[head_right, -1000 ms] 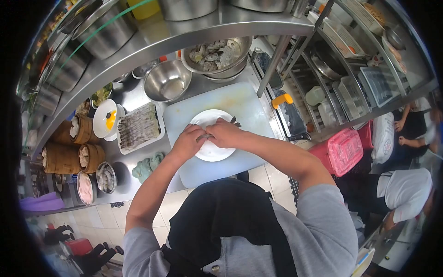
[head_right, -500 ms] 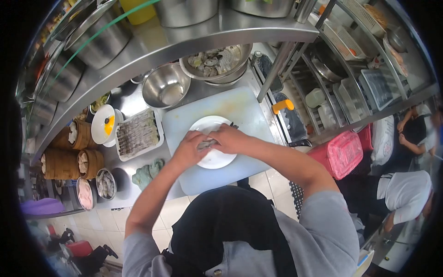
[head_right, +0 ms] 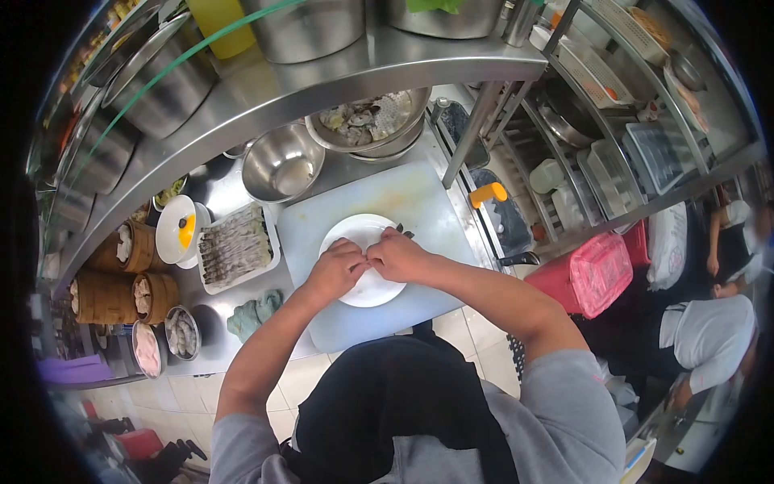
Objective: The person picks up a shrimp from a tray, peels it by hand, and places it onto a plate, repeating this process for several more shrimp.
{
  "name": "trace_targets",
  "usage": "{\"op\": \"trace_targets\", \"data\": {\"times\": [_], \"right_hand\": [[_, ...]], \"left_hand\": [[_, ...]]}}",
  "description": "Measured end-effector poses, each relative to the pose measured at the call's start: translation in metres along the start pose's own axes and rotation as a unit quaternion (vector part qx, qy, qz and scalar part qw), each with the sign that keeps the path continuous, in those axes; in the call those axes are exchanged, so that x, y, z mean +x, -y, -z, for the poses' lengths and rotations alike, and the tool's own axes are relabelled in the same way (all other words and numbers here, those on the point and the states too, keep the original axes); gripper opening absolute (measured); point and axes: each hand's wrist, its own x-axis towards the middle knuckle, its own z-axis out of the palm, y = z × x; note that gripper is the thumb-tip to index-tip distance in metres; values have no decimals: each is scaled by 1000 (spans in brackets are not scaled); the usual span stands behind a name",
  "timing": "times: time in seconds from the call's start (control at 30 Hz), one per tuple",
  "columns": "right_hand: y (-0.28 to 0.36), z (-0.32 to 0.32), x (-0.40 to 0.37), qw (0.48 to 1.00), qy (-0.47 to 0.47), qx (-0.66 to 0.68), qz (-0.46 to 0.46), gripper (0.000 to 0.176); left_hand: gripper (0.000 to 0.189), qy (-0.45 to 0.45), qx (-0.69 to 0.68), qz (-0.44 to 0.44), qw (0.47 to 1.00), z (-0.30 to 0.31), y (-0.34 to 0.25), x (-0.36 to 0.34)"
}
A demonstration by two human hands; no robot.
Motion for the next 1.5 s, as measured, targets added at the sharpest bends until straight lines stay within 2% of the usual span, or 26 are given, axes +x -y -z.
{"op": "trace_targets", "data": {"times": [0.07,0.2,0.27,0.3,0.37,0.4,0.57,0.7,0.87,0.9,0.97,1.1,1.17,1.3,1.4,1.5], "right_hand": [[0,3,2,1000,18,-6,-2,12],[0,13,-5,1000,-7,-1,-4,13],[-8,13,-6,997,8,-70,20,15],[-3,15,-6,997,10,-69,21,15],[10,15,-6,997,-39,-70,-4,18],[19,16,-3,997,-39,-69,-4,18],[35,0,17,998,21,-59,-6,18],[29,-13,20,999,-2,-32,-17,17],[32,-13,27,998,-21,-20,-52,12],[37,-7,29,998,-18,-19,-52,12],[47,5,34,995,44,17,-90,12],[47,2,36,996,23,23,-86,11],[46,-1,37,993,27,40,-112,9],[39,-10,37,995,11,45,-90,10],[43,-12,35,993,-6,48,-111,10],[43,-13,36,992,-12,51,-117,9]], "left_hand": [[8,-18,9,-11,1000,-1,1,0],[15,-6,28,-9,1000,8,-6,-4],[27,-89,110,25,990,20,-16,-8],[27,-89,110,28,989,23,-13,-13],[36,-14,103,33,994,30,-5,-25],[36,-13,103,34,994,29,-4,-26],[26,-47,57,42,996,27,-4,-26],[20,-55,25,50,997,27,-1,-25],[9,12,5,93,996,33,-1,-20],[9,12,3,95,995,33,-1,-19],[8,-12,28,81,996,32,-2,-19],[6,-11,29,84,996,29,1,-19],[5,-11,29,75,997,28,3,-19],[5,-1,38,83,996,27,1,-20],[6,-28,53,93,994,20,-5,-23],[8,-18,50,134,990,19,-9,-23]]}}
